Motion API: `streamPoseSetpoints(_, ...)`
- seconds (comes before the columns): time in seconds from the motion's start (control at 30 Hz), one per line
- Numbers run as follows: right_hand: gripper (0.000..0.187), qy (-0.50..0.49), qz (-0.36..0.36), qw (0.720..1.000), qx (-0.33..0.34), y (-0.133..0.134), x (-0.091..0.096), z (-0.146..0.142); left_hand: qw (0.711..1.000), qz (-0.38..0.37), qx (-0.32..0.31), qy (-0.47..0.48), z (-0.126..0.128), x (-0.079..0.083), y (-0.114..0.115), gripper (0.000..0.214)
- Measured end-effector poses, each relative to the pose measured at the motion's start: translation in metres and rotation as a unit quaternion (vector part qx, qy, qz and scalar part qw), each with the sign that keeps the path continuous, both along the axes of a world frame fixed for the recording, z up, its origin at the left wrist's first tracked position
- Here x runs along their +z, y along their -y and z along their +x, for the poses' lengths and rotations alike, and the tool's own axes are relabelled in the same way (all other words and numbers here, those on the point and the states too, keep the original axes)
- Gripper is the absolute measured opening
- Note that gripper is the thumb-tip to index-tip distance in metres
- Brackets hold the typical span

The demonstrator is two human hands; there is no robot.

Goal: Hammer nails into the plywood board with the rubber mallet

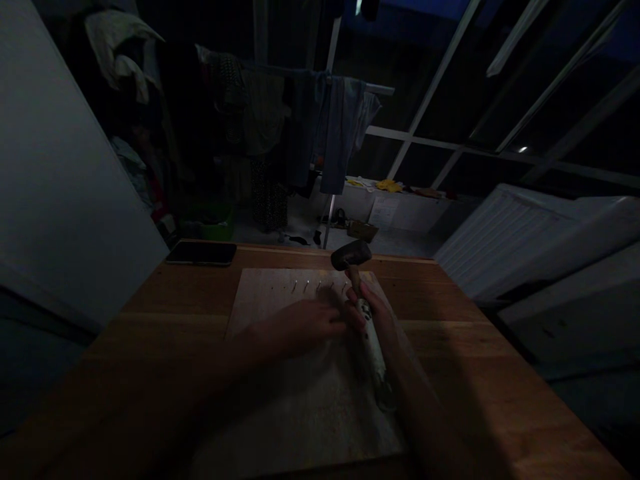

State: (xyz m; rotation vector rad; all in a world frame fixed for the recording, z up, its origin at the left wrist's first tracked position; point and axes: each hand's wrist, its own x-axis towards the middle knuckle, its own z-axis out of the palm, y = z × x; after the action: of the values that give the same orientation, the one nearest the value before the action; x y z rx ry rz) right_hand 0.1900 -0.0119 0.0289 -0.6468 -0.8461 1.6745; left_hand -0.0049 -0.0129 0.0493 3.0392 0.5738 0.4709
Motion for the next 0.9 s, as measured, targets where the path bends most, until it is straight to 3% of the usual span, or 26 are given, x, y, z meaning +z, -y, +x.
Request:
streamPoseSetpoints(0.1,0.036,-0.018,0.002,0.999,-0.031,0.001,-0.001,-0.004,0.981,-0.131,0.091,0.114,-0.035,-0.002,-0.025,0.024)
streamPoseSetpoints(0.2,0.039,-0.022,-0.002,0.999,-0.041,0.001,-0.002,-0.008,0.912,-0.197,0.246,0.261,-0.066,-0.014,-0.041,0.018)
streamPoseSetpoints(0.27,0.038,-0.012,-0.005,0.999,-0.031,0.001,-0.002,-0.010,0.876,-0.225,0.300,0.304,-0.077,-0.022,-0.045,0.018)
streamPoseSetpoints(0.33,0.036,0.003,-0.006,1.000,-0.026,0.002,-0.002,-0.011,0.864,-0.245,0.310,0.312,-0.081,-0.028,-0.047,0.020)
streamPoseSetpoints(0.57,0.030,0.061,0.010,0.997,-0.042,0.008,0.006,-0.022,0.876,-0.238,0.303,0.291,-0.078,-0.026,-0.044,0.018)
streamPoseSetpoints(0.73,0.028,0.060,0.018,0.998,-0.010,0.007,0.014,-0.046,0.881,-0.239,0.295,0.282,-0.077,-0.027,-0.045,0.017)
streamPoseSetpoints(0.9,0.032,0.080,0.014,0.997,0.011,0.009,0.006,-0.070,0.878,-0.239,0.304,0.282,-0.077,-0.031,-0.048,0.024)
